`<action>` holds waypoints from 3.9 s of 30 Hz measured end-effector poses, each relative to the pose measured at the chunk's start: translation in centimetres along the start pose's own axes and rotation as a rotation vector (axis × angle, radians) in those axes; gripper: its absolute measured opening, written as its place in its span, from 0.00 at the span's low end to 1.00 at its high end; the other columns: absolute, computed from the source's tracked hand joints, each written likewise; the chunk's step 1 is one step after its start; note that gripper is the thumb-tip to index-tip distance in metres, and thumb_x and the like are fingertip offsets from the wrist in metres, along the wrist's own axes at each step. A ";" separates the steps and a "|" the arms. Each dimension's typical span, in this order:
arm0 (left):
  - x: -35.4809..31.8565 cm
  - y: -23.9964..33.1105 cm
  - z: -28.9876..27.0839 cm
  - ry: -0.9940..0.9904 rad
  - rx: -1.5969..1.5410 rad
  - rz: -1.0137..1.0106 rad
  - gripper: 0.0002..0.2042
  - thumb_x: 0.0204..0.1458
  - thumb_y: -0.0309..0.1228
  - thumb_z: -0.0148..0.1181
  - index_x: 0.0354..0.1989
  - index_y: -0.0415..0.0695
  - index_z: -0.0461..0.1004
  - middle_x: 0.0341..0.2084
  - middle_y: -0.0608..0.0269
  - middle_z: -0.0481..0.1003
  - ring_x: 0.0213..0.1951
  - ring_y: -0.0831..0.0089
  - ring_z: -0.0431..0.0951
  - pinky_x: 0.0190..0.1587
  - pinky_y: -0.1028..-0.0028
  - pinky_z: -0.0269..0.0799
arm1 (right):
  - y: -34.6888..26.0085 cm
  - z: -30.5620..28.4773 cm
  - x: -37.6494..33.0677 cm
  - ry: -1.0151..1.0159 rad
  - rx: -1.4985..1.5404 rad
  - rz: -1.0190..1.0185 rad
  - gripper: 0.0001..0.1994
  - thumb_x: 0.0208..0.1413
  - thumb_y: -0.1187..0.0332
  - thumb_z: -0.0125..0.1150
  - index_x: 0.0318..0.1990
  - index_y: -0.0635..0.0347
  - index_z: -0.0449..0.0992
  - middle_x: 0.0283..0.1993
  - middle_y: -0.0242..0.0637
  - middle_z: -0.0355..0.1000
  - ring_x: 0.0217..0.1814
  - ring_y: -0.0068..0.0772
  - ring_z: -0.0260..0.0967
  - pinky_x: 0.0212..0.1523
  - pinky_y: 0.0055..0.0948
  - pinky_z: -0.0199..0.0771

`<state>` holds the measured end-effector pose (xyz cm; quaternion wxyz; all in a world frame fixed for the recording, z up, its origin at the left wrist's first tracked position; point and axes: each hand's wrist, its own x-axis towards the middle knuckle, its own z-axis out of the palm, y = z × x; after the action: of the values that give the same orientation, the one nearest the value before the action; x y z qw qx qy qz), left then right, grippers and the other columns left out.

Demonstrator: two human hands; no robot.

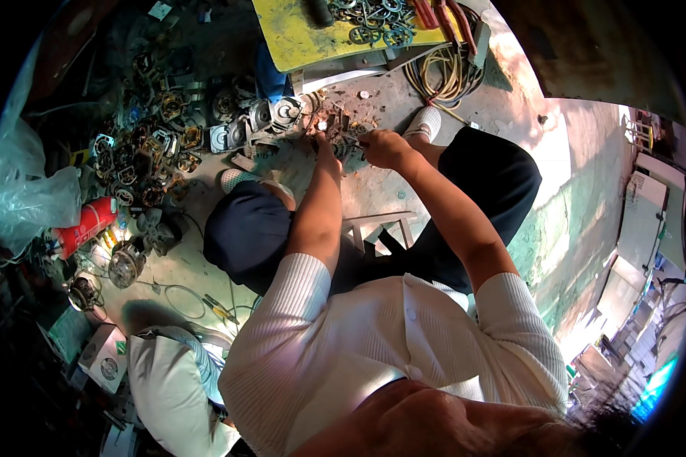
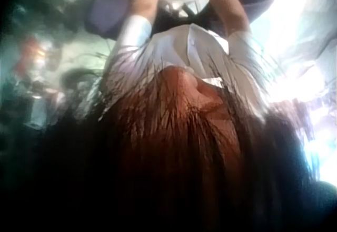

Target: The person disassembles a metal mechanical component using pliers and a screwdriver, removing small screws and internal parts while sitting in a workshop.

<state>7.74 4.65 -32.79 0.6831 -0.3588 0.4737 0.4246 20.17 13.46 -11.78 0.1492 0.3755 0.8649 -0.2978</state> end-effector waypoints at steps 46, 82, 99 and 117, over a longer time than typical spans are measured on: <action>3.0 0.2 0.0 -0.063 -0.061 0.269 0.51 0.47 0.74 0.41 0.72 0.47 0.49 0.73 0.56 0.45 0.72 0.58 0.43 0.70 0.54 0.39 | 0.1 8.7 -5.2 0.263 0.719 0.279 0.19 0.61 0.63 0.56 0.57 0.60 0.75 0.27 0.33 0.74 0.26 0.20 0.69 0.29 0.25 0.73; 3.9 -0.4 0.2 0.205 0.053 0.296 0.55 0.43 0.74 0.50 0.65 0.32 0.60 0.61 0.54 0.66 0.47 0.69 0.72 0.49 0.67 0.69 | 0.2 7.6 -4.9 0.311 0.669 0.293 0.17 0.60 0.67 0.57 0.53 0.67 0.75 0.29 0.37 0.74 0.28 0.23 0.66 0.34 0.26 0.70; 0.5 -0.7 1.5 0.277 0.140 0.124 0.57 0.41 0.73 0.55 0.65 0.29 0.58 0.63 0.51 0.64 0.59 0.62 0.68 0.58 0.63 0.65 | 0.4 2.2 -3.3 0.139 0.216 0.128 0.14 0.54 0.65 0.55 0.44 0.59 0.80 0.35 0.56 0.75 0.39 0.57 0.75 0.41 0.44 0.77; 4.1 -1.3 -0.1 0.287 0.110 0.388 0.54 0.43 0.70 0.57 0.61 0.25 0.61 0.60 0.48 0.66 0.56 0.60 0.70 0.58 0.62 0.65 | 2.9 4.6 -3.3 -0.412 1.963 0.842 0.11 0.65 0.63 0.51 0.31 0.49 0.58 0.23 0.21 0.56 0.17 0.10 0.50 0.11 0.11 0.45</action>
<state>9.73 5.07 -36.58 0.5329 -0.2799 0.6485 0.4660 24.63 10.30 -14.93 0.0164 0.5402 0.0101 -0.8413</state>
